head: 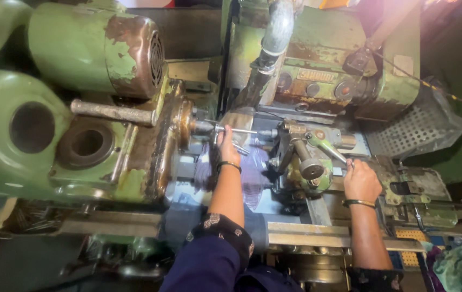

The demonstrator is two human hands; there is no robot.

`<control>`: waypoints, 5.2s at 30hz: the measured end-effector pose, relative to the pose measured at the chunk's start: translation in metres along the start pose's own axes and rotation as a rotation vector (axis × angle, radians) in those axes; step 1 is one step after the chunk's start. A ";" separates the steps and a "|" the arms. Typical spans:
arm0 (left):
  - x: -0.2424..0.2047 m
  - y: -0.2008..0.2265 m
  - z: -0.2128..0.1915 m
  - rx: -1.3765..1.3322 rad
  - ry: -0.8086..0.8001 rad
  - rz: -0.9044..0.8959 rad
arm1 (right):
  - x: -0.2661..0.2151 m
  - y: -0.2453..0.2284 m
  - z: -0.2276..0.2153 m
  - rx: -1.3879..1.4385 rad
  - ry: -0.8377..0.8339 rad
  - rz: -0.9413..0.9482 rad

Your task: The person operates a metal lathe to machine cylindrical metal rods. They repeatedly pick rods from green bins, load them into the lathe chuck, engage the cutting tool, and then remove the finished rods to place them back into the bins.

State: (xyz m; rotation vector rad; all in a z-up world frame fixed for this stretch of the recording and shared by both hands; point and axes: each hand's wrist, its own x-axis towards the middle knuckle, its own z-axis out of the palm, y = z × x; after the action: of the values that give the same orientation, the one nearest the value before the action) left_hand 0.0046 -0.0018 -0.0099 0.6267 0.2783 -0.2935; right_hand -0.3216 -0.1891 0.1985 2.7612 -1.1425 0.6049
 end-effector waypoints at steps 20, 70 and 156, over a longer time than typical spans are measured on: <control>0.000 0.000 0.002 -0.013 -0.047 0.064 | 0.000 0.007 0.006 0.037 0.080 -0.040; -0.216 0.084 0.137 0.090 -0.188 0.345 | -0.275 0.236 0.086 0.593 0.120 0.798; -0.537 0.271 -0.558 1.437 0.417 0.086 | -0.549 -0.263 -0.030 1.744 -0.742 0.269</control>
State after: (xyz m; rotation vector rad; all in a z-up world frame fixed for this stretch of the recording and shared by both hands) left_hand -0.4876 0.6460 -0.1152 2.1277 0.4193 -0.2440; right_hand -0.5005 0.3676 0.0272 4.6378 -1.5052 0.9015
